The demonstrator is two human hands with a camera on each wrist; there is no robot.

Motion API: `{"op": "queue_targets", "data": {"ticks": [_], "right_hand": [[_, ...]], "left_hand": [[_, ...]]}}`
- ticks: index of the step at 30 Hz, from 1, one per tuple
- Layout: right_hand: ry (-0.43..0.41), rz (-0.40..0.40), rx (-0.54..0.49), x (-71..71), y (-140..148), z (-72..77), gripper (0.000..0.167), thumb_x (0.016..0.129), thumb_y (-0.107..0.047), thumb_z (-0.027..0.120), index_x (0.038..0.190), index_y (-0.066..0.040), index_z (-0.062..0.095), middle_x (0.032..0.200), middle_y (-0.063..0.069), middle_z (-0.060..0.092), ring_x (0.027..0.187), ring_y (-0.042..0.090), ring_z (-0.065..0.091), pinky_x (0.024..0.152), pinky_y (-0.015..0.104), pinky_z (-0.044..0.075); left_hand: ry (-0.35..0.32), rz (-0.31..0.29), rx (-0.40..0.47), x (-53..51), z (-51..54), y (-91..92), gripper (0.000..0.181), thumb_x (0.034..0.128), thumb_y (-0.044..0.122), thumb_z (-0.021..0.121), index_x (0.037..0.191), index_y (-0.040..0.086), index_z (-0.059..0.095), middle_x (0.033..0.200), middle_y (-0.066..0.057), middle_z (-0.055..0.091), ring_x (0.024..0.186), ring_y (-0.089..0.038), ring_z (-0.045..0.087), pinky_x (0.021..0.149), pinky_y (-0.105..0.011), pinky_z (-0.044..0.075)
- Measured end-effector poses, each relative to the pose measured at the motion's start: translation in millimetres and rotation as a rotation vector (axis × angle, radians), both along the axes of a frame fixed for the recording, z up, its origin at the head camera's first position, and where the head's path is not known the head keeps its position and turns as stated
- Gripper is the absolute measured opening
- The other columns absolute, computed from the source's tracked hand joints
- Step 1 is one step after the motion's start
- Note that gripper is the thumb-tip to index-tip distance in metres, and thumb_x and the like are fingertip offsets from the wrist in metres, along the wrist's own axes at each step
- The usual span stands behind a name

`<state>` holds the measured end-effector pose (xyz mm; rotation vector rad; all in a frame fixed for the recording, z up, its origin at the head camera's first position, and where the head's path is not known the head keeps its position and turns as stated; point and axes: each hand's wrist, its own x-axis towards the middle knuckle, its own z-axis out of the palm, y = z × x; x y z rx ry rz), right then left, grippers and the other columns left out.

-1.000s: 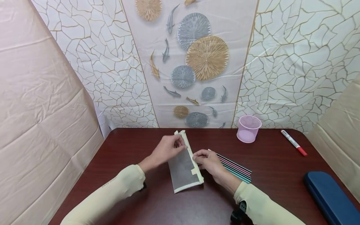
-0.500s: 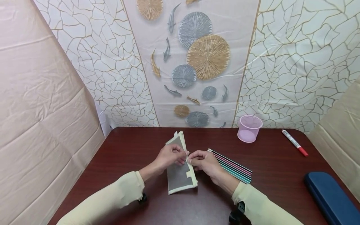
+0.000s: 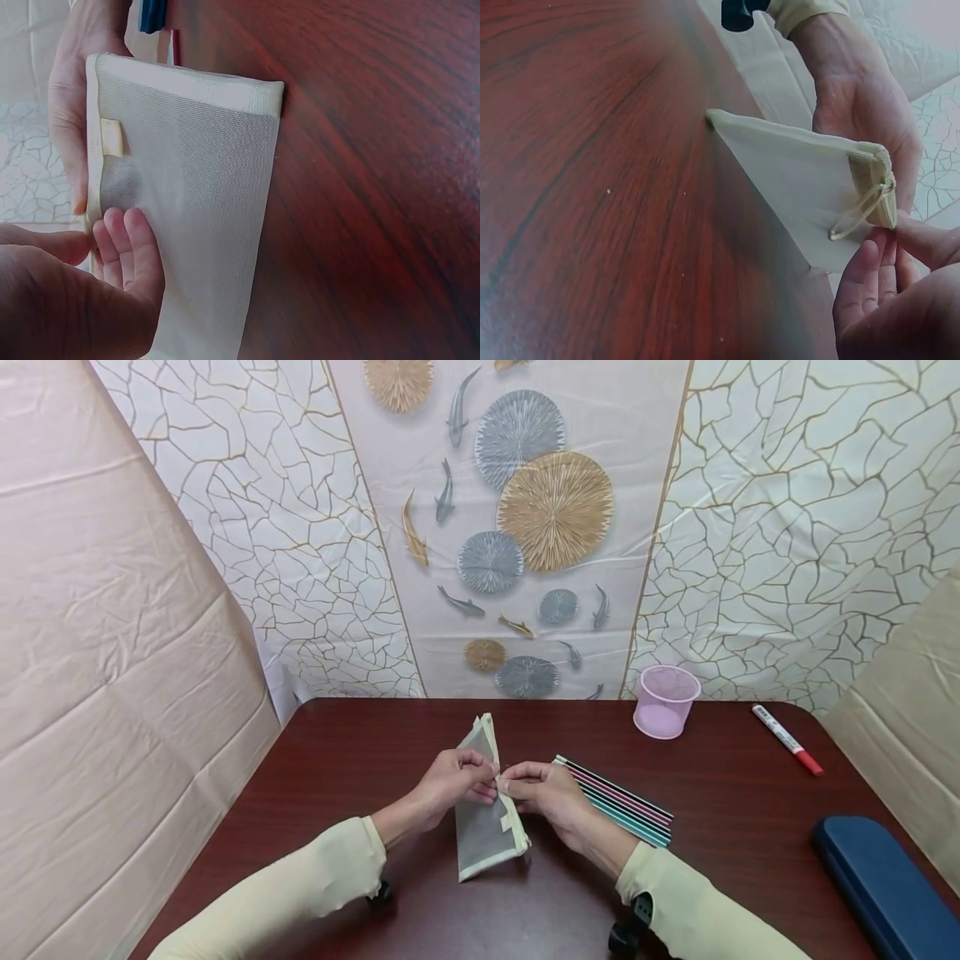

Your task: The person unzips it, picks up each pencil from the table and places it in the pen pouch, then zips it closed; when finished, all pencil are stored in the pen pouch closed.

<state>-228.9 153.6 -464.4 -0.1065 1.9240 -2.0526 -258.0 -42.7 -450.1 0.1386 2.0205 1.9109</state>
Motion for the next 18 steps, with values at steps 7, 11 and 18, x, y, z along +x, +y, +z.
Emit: {"op": "queue_targets", "data": {"ticks": [7,11,18], "right_hand": [[-0.022,0.026,-0.028,2.0,0.9,0.5,0.022,0.101,-0.015,0.070,0.115,0.001,0.071,0.104,-0.003,0.075,0.096,0.010,0.071,0.085,0.027,0.062],[-0.030,0.031,-0.043,2.8,1.1,0.9,0.020,0.102,-0.016,0.069,0.115,-0.001,0.071,0.104,-0.003,0.075,0.097,0.011,0.071,0.086,0.028,0.062],[-0.043,0.013,-0.031,1.8,0.4,3.0,0.014,0.102,-0.017,0.069,0.107,-0.004,0.072,0.096,-0.004,0.076,0.089,0.010,0.071,0.081,0.027,0.062]], "left_hand": [[0.007,0.000,0.012,0.3,-1.6,-1.4,0.014,0.0989,0.007,0.068,0.105,-0.006,0.071,0.082,-0.009,0.077,0.067,-0.012,0.074,0.072,-0.032,0.067],[0.016,0.008,0.019,0.7,-2.3,-2.1,0.015,0.0988,0.007,0.070,0.105,-0.006,0.071,0.084,-0.012,0.079,0.068,-0.013,0.075,0.073,-0.034,0.067],[0.032,0.002,0.006,2.6,-3.0,-1.2,0.011,0.0966,0.006,0.071,0.102,-0.004,0.072,0.081,-0.009,0.078,0.066,-0.012,0.074,0.069,-0.031,0.067]]}}
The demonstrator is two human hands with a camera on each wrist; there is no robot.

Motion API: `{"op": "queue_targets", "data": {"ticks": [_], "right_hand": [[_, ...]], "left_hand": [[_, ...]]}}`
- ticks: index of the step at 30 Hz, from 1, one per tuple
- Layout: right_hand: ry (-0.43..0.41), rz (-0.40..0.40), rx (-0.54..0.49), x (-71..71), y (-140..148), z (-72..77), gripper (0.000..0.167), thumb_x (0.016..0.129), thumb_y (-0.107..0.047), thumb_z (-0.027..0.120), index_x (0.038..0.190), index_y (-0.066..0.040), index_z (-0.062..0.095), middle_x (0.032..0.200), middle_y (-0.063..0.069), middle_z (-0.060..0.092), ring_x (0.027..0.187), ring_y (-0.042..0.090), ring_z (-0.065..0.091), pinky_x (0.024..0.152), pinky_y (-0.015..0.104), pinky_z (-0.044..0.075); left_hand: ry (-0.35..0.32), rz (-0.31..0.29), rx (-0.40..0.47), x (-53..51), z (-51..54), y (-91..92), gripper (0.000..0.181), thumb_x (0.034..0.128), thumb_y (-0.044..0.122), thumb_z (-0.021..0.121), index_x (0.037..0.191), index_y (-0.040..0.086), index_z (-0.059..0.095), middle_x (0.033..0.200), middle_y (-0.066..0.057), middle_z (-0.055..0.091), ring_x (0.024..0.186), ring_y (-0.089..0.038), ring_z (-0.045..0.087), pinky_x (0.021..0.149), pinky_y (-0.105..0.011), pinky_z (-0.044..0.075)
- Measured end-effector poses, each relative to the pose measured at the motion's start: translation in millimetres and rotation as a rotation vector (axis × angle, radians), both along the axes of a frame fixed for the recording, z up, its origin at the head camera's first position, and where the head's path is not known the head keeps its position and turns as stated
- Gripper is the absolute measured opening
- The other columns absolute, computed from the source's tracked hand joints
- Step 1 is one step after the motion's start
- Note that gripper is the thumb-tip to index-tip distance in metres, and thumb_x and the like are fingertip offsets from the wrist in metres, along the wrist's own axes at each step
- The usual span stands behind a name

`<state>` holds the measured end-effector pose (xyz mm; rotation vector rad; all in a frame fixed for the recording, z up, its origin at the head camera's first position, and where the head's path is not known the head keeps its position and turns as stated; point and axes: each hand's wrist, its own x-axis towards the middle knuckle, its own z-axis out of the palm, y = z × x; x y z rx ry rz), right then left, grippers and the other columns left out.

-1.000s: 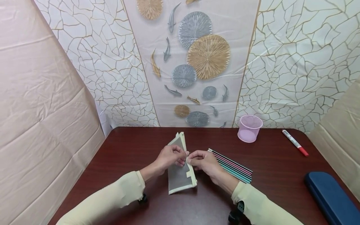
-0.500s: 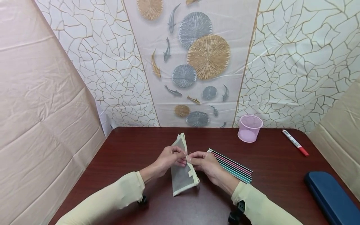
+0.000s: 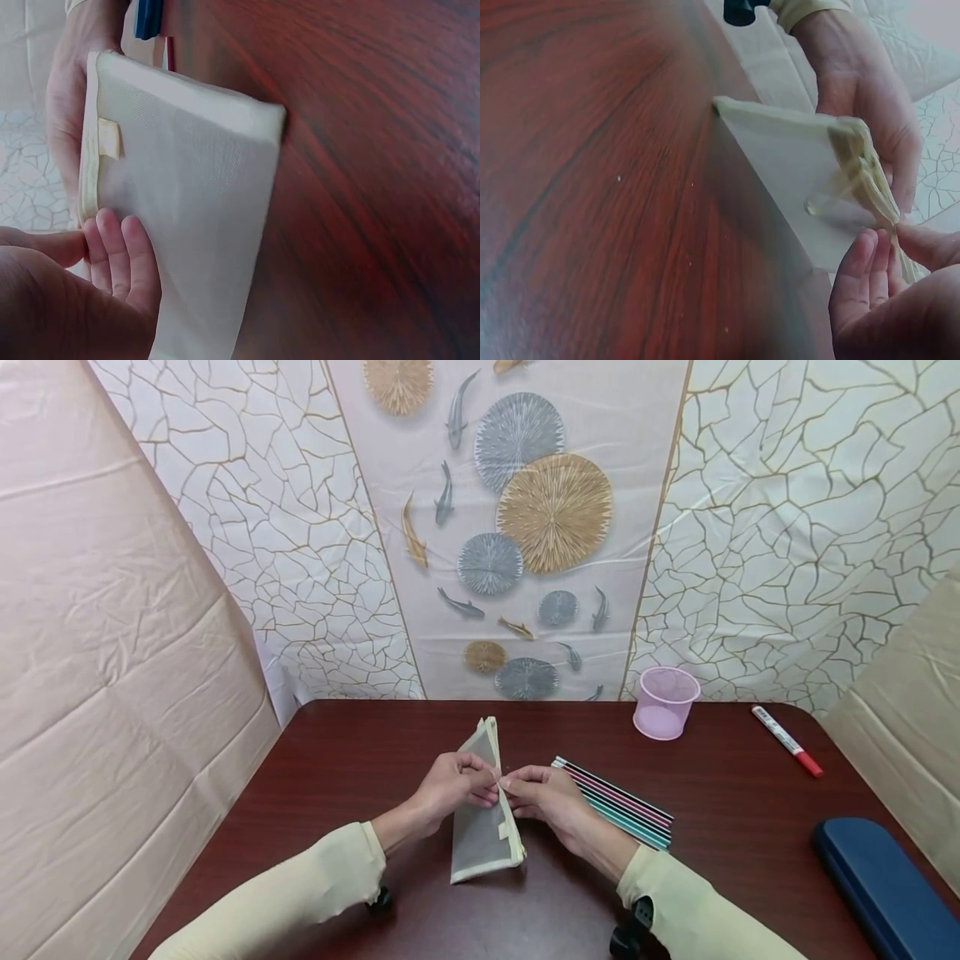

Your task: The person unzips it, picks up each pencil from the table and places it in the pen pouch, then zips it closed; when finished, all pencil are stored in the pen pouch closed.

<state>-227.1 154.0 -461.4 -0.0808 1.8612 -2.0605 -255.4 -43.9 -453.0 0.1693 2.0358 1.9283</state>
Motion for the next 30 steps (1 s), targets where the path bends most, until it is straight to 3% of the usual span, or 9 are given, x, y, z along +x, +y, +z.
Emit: {"op": "queue_targets", "data": {"ticks": [12,21,25,30], "right_hand": [[0.044,0.032,0.021,-1.1,2.7,-2.9,0.028,0.100,-0.015,0.071,0.119,0.006,0.069,0.102,-0.002,0.076,0.091,0.010,0.072,0.082,0.030,0.063],[0.051,0.025,0.030,-0.7,2.9,-2.7,0.021,0.099,-0.007,0.066,0.115,0.006,0.068,0.097,-0.001,0.074,0.087,0.013,0.072,0.078,0.028,0.062],[0.050,0.009,0.041,0.5,0.3,-1.2,0.018,0.097,-0.006,0.065,0.112,0.004,0.067,0.094,-0.001,0.073,0.085,0.013,0.071,0.076,0.027,0.062],[0.050,-0.007,0.050,2.1,-3.2,-1.5,0.012,0.095,-0.004,0.064,0.105,0.001,0.068,0.087,-0.002,0.074,0.079,0.012,0.070,0.071,0.027,0.061]], "left_hand": [[-0.079,-0.048,0.037,1.8,0.4,-0.9,0.013,0.0998,0.008,0.068,0.105,-0.004,0.071,0.080,-0.002,0.072,0.068,-0.010,0.072,0.072,-0.028,0.065],[-0.055,-0.080,0.021,0.3,-2.4,1.8,0.009,0.1015,0.008,0.066,0.099,0.000,0.069,0.079,-0.001,0.068,0.067,-0.008,0.069,0.067,-0.023,0.062],[0.039,-0.100,-0.119,-1.2,2.1,-2.0,0.010,0.0979,0.011,0.066,0.094,0.003,0.070,0.077,-0.002,0.072,0.066,-0.010,0.071,0.066,-0.027,0.064],[0.204,-0.139,-0.349,-3.6,18.2,-11.1,0.004,0.0925,0.008,0.069,0.094,0.004,0.068,0.078,-0.007,0.077,0.066,-0.023,0.078,0.064,-0.039,0.066]]}}
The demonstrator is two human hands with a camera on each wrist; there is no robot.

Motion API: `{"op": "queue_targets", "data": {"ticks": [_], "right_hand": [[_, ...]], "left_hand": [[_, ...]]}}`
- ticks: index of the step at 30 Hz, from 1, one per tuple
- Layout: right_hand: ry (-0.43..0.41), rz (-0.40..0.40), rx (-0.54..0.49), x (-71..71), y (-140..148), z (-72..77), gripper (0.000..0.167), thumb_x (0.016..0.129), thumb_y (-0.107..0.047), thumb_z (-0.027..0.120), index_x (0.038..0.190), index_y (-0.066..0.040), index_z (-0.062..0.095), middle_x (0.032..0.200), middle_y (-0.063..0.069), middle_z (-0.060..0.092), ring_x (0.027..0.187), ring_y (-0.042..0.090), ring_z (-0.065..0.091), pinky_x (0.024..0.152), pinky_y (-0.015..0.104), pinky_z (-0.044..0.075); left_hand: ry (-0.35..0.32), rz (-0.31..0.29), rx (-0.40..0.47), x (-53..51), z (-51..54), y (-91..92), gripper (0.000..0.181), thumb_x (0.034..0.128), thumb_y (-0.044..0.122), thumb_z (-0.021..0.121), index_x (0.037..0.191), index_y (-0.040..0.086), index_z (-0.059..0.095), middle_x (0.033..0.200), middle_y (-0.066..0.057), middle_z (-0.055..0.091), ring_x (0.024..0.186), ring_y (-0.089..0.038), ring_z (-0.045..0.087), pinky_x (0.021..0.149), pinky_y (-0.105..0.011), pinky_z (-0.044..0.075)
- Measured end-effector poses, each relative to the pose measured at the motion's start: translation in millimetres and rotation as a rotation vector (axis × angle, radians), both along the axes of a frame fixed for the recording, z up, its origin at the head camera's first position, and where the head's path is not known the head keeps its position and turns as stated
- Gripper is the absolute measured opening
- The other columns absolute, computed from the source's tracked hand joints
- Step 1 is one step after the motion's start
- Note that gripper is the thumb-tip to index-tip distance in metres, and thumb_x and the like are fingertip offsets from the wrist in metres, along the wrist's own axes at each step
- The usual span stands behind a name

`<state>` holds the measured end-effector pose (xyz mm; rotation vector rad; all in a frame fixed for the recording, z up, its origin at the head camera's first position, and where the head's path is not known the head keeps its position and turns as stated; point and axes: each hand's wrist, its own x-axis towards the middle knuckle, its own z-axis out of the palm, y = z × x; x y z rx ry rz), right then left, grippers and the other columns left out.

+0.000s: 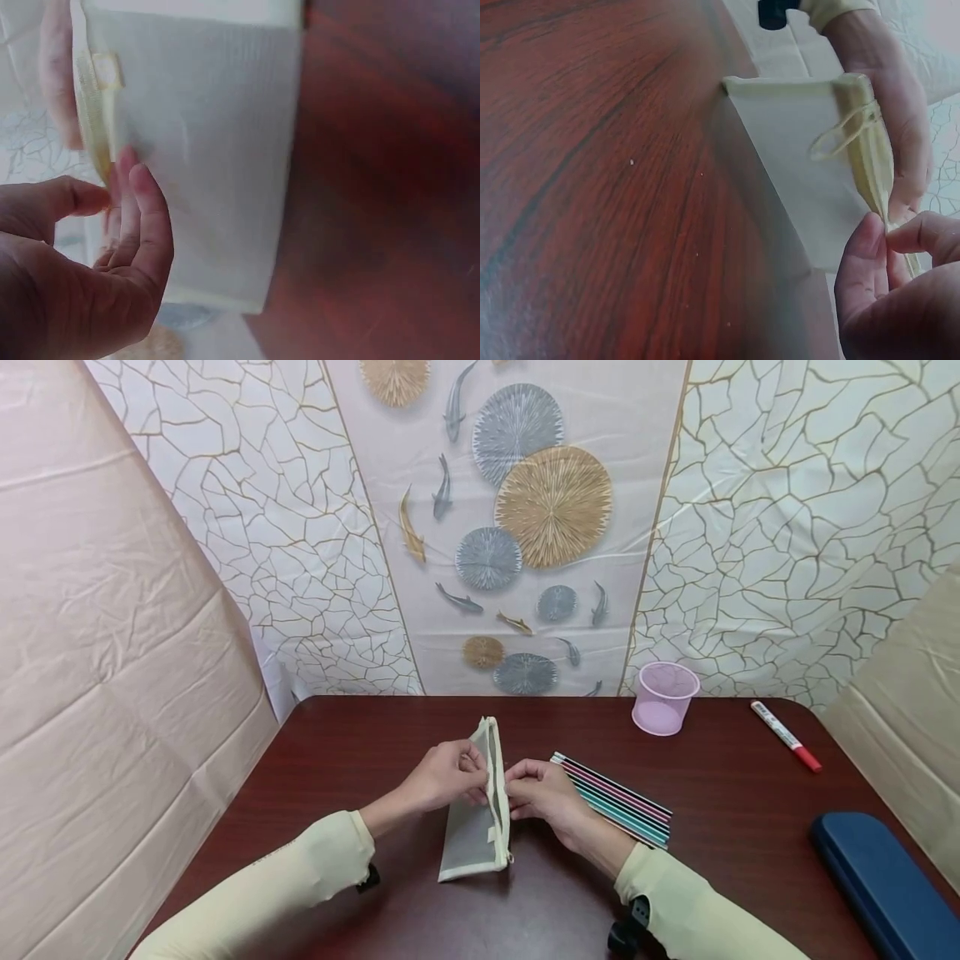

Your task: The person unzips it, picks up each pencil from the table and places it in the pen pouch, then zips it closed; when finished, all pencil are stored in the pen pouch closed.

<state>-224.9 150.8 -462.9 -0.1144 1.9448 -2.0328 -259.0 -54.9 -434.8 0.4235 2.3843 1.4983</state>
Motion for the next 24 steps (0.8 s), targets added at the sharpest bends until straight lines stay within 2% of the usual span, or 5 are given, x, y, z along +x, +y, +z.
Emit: {"op": "queue_targets", "data": {"ticks": [3,8,13,16,24], "right_hand": [[0.011,-0.009,0.005,0.7,-2.5,0.0,0.009,0.095,-0.003,0.064,0.103,0.000,0.067,0.085,-0.002,0.075,0.076,0.011,0.070,0.069,0.026,0.060],[0.057,-0.003,-0.001,1.9,-8.6,1.5,0.012,0.094,-0.001,0.065,0.105,0.003,0.065,0.086,-0.001,0.076,0.076,0.012,0.071,0.069,0.028,0.061],[0.068,-0.019,-0.010,1.3,-12.8,2.3,0.014,0.094,-0.001,0.065,0.107,0.005,0.064,0.085,-0.001,0.074,0.076,0.012,0.070,0.068,0.028,0.061],[0.062,-0.035,-0.013,-0.3,-13.0,1.0,0.017,0.094,0.000,0.065,0.108,0.008,0.062,0.083,-0.001,0.073,0.073,0.012,0.069,0.065,0.026,0.059],[0.110,-0.048,0.043,-4.0,-6.3,-3.9,0.025,0.087,0.007,0.060,0.111,0.014,0.055,0.074,0.001,0.066,0.063,0.013,0.063,0.055,0.026,0.056]], "left_hand": [[0.024,-0.017,-0.046,-1.5,7.3,-3.0,0.010,0.0896,0.004,0.070,0.098,0.003,0.064,0.079,-0.007,0.077,0.067,-0.027,0.079,0.065,-0.043,0.067],[-0.034,-0.028,-0.033,0.4,10.0,-3.1,0.021,0.0872,0.005,0.075,0.103,0.001,0.063,0.082,-0.007,0.077,0.067,-0.022,0.077,0.069,-0.044,0.067],[-0.045,-0.008,-0.011,4.2,8.9,-3.5,0.013,0.0907,0.008,0.072,0.099,0.003,0.064,0.083,-0.007,0.076,0.066,-0.019,0.077,0.067,-0.040,0.067],[0.014,-0.005,-0.066,5.9,10.1,-6.7,0.006,0.0927,0.007,0.068,0.096,0.005,0.063,0.077,-0.007,0.075,0.062,-0.018,0.076,0.062,-0.036,0.065],[0.296,-0.024,-0.354,10.2,28.8,-22.0,0.013,0.0873,0.012,0.074,0.082,0.014,0.062,0.060,0.006,0.068,0.050,-0.003,0.067,0.048,-0.024,0.052]]}}
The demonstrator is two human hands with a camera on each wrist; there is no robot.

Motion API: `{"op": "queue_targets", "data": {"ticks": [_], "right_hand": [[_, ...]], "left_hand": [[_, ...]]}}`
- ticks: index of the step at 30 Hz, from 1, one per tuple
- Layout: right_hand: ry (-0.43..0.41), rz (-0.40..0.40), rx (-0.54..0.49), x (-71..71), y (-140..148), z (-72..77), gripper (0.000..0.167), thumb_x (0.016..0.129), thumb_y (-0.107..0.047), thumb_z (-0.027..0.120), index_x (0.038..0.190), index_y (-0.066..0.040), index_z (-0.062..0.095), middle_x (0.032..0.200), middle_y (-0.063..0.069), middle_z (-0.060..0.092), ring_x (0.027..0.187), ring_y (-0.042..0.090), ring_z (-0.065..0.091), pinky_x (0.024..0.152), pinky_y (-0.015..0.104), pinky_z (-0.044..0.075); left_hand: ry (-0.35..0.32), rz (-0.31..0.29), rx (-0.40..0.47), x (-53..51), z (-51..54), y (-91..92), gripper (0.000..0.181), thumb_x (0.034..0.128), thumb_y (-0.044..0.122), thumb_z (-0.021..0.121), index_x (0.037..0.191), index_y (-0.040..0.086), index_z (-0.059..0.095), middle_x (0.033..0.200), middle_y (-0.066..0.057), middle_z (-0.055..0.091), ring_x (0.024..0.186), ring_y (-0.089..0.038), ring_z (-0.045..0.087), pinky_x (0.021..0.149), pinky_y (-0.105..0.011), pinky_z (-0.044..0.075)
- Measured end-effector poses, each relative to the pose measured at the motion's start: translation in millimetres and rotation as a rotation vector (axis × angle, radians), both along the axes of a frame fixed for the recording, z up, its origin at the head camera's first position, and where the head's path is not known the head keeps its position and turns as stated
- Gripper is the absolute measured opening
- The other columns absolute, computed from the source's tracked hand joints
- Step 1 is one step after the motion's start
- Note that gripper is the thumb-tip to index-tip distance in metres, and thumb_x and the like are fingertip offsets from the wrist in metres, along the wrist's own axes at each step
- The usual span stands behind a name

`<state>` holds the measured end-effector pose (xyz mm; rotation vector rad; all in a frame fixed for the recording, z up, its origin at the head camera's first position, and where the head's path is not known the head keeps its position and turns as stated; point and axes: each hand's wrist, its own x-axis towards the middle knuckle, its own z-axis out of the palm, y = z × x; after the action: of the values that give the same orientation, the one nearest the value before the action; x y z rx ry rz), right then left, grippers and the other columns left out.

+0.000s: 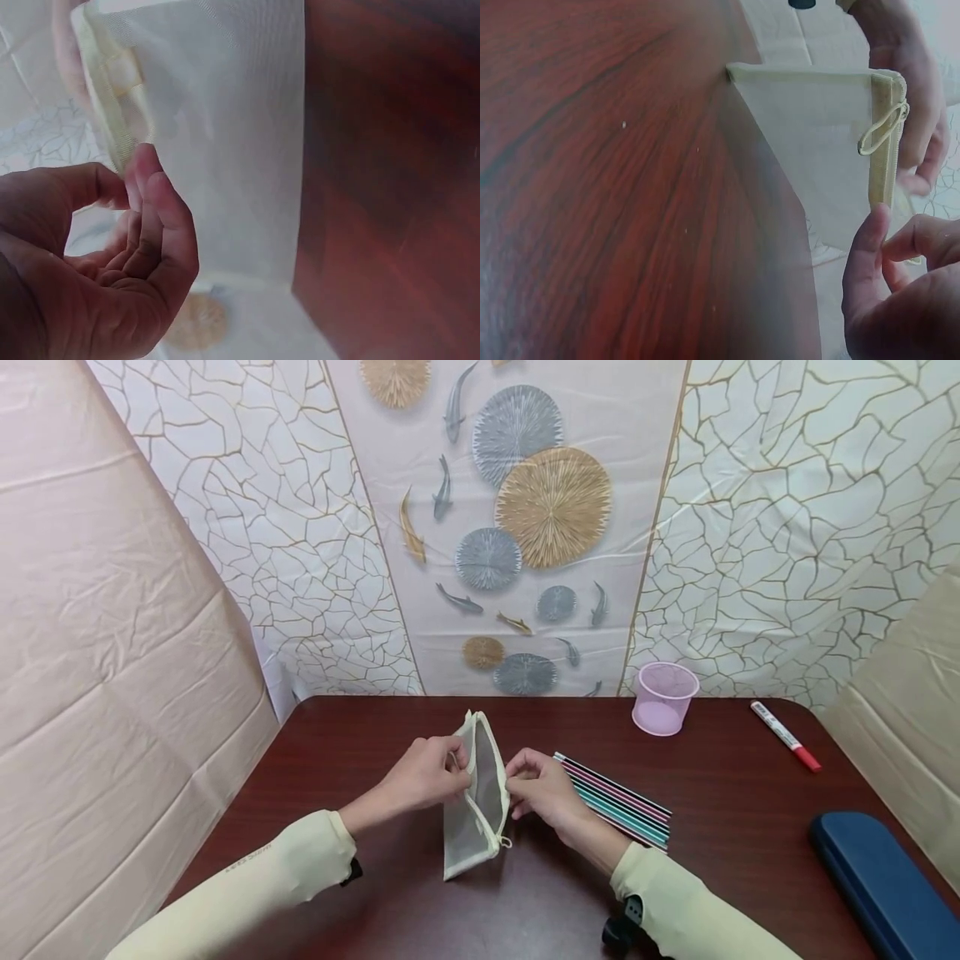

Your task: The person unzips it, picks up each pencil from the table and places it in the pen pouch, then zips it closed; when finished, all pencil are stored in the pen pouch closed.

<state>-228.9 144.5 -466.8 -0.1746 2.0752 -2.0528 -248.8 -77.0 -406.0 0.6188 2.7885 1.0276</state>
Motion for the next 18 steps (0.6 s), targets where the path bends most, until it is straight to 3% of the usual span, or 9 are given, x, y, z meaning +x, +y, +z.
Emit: {"op": "queue_targets", "data": {"ticks": [4,9,15,18], "right_hand": [[-0.009,-0.012,0.023,-0.6,6.4,-1.1,0.025,0.087,0.008,0.058,0.111,0.014,0.054,0.073,0.004,0.065,0.064,0.014,0.064,0.055,0.028,0.058],[-0.017,-0.011,0.039,0.5,13.8,-0.5,0.025,0.087,0.007,0.058,0.111,0.015,0.054,0.074,0.005,0.068,0.065,0.015,0.068,0.056,0.030,0.061],[-0.020,-0.020,0.058,0.8,22.8,-2.1,0.026,0.089,0.007,0.060,0.112,0.015,0.055,0.078,0.007,0.071,0.066,0.016,0.071,0.058,0.030,0.062],[-0.021,-0.022,0.053,0.8,23.8,-2.7,0.025,0.090,0.006,0.061,0.113,0.015,0.055,0.079,0.006,0.072,0.068,0.015,0.072,0.059,0.030,0.063]], "left_hand": [[0.066,0.012,-0.057,1.4,11.1,-8.1,0.011,0.0852,0.015,0.075,0.079,0.016,0.066,0.057,0.009,0.067,0.050,-0.002,0.064,0.051,-0.023,0.051],[0.029,0.025,-0.027,0.6,21.6,-23.2,0.008,0.0874,0.014,0.073,0.080,0.015,0.070,0.058,0.008,0.069,0.050,-0.005,0.069,0.051,-0.025,0.056],[0.026,0.062,-0.091,-0.7,34.5,-41.1,0.013,0.0901,0.012,0.073,0.077,0.015,0.071,0.059,0.007,0.070,0.054,-0.011,0.072,0.052,-0.026,0.054],[-0.036,0.048,-0.035,0.3,36.0,-42.9,0.012,0.0914,0.010,0.072,0.080,0.011,0.071,0.062,0.002,0.072,0.057,-0.017,0.075,0.054,-0.028,0.060]]}}
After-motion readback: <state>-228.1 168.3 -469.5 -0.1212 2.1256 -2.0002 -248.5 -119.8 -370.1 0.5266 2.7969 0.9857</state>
